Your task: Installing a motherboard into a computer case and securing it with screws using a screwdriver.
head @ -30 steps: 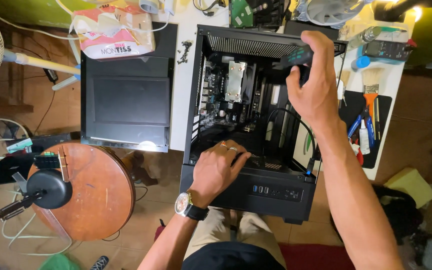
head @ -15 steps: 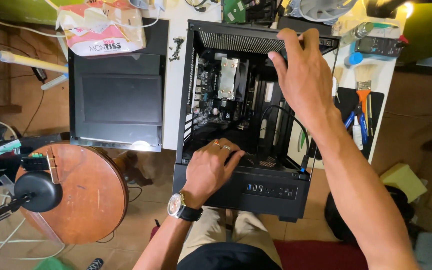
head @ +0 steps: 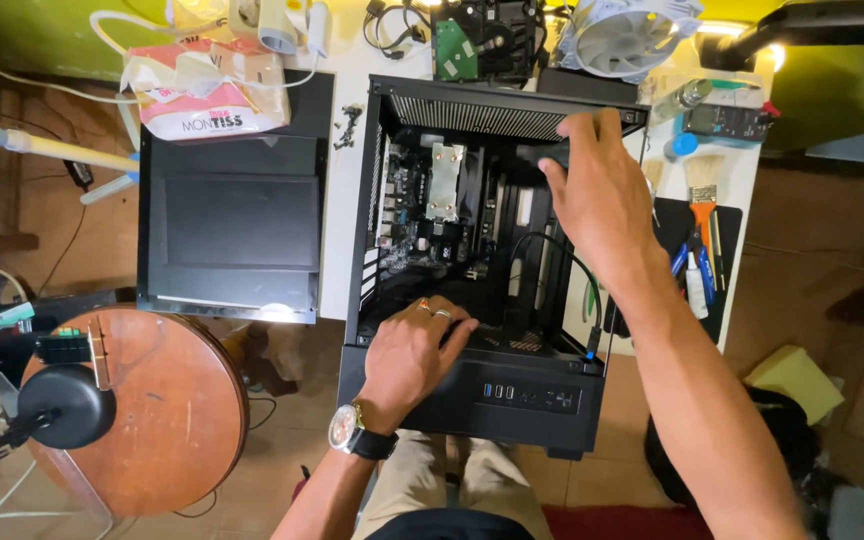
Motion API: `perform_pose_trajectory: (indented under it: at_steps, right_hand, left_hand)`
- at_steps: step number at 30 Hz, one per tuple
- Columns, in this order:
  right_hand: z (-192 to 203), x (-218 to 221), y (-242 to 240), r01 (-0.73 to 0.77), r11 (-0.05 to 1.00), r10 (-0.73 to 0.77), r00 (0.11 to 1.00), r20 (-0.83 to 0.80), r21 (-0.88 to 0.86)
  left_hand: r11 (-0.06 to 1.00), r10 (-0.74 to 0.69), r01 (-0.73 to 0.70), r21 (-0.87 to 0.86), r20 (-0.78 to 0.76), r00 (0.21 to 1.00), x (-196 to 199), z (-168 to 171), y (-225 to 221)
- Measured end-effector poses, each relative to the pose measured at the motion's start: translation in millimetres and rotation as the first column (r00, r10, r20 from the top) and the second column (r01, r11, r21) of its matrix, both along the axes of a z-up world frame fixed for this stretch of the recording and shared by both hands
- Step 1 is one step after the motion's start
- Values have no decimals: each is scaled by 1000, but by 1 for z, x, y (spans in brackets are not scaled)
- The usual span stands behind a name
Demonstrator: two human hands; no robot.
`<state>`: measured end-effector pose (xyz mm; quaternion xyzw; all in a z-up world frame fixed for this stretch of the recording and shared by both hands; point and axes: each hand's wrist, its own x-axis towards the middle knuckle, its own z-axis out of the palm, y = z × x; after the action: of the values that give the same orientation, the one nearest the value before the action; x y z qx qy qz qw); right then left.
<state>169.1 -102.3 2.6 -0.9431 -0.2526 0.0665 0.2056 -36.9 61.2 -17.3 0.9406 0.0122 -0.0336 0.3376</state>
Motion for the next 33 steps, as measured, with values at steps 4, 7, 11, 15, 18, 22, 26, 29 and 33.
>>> perform_pose_trajectory:
  at_steps: [4,7,11,15,18,22,26,29,33]
  right_hand:
    - [1,3,-1,37,999,-38,999,-13,-32]
    - [2,8,-2,-64,992,78,988,-132,110]
    - [-4,13,-2,-15,1000,16,998,-59,11]
    - [-4,15,-8,-78,994,92,979,-183,82]
    - [-11,12,-2,19,999,-21,999,-39,-41]
    - [-3,8,-2,-40,998,45,993,-111,46]
    - [-18,11,1,-19,999,14,994,-108,-42]
    - [-9,11,5,-59,996,53,995,-89,-72]
    - [-14,10,7,-4,985,-8,997,-72,-175]
  left_hand:
    - [1000,2,-2,2,-11,1000,-1,-3,0]
    - [1000,0,0,6,-22,1000,-1,-1,0]
    - [1000,6,-6,6,-11,1000,-3,-2,-1]
    - [1000,6,-5,23,-30,1000,-2,-7,0]
    - [999,14,-12,31,-45,999,-2,-8,0]
    - [1000,8,-7,23,-47,999,0,-1,0]
    - [1000,15,-14,21,-47,999,0,-2,-1]
    - [999,8,-7,35,-38,999,0,-5,0]
    - [998,10,-7,59,-37,999,-1,-5,-2]
